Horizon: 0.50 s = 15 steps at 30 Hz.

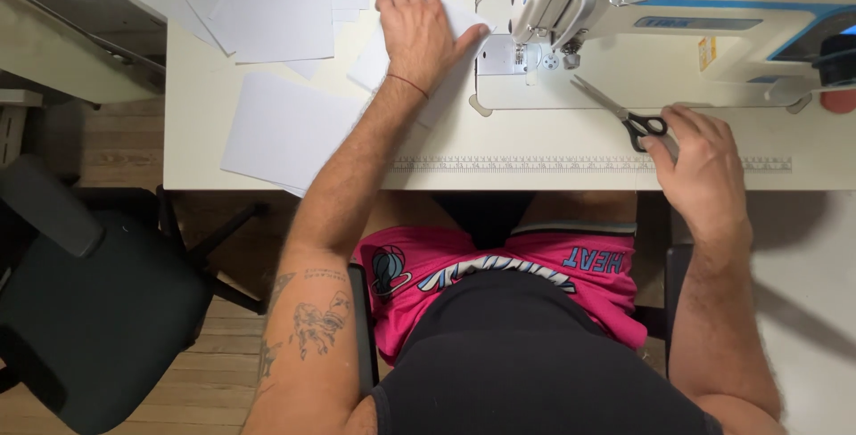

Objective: Cutting paper templates with scissors and sewing them on an industrial sewing machine

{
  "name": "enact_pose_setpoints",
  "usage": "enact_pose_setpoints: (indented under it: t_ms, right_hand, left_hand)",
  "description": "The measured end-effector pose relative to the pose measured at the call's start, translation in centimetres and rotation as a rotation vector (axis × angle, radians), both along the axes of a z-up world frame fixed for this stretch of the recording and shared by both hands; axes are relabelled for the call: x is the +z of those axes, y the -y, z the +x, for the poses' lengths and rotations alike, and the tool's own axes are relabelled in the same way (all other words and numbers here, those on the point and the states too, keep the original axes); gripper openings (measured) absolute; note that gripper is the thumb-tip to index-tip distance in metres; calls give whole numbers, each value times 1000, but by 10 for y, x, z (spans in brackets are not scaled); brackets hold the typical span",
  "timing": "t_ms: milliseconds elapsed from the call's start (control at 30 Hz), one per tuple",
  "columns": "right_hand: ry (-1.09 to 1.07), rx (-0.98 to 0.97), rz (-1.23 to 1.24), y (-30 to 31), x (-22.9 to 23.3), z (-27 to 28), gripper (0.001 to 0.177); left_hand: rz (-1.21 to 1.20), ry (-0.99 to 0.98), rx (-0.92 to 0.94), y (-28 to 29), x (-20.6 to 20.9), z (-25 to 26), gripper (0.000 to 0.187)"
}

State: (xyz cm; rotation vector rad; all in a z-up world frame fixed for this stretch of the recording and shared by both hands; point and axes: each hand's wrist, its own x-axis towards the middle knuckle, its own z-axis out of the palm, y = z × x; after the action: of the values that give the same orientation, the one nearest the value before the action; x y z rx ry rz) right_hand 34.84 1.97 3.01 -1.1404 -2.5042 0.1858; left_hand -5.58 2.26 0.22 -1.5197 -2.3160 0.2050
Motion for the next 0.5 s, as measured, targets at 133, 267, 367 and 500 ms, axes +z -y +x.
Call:
enact_pose_setpoints:
  t_ms: [133,267,367,500]
  right_hand:
    - [11,-58,-166,-7,-6,8,46]
    - [-7,-123,-452,0,20,-6,46]
    - [71,-77,-257,9,14,-17,34]
    - [94,143,47,31,1,-25,35]
  left_hand:
    - [-193,-134,71,21,16,13,118]
    - [-20,-44,40,40,3,10,102]
    - [-20,137,-166,49,-1,1,83]
    - [81,209,-191,62,1,8,81]
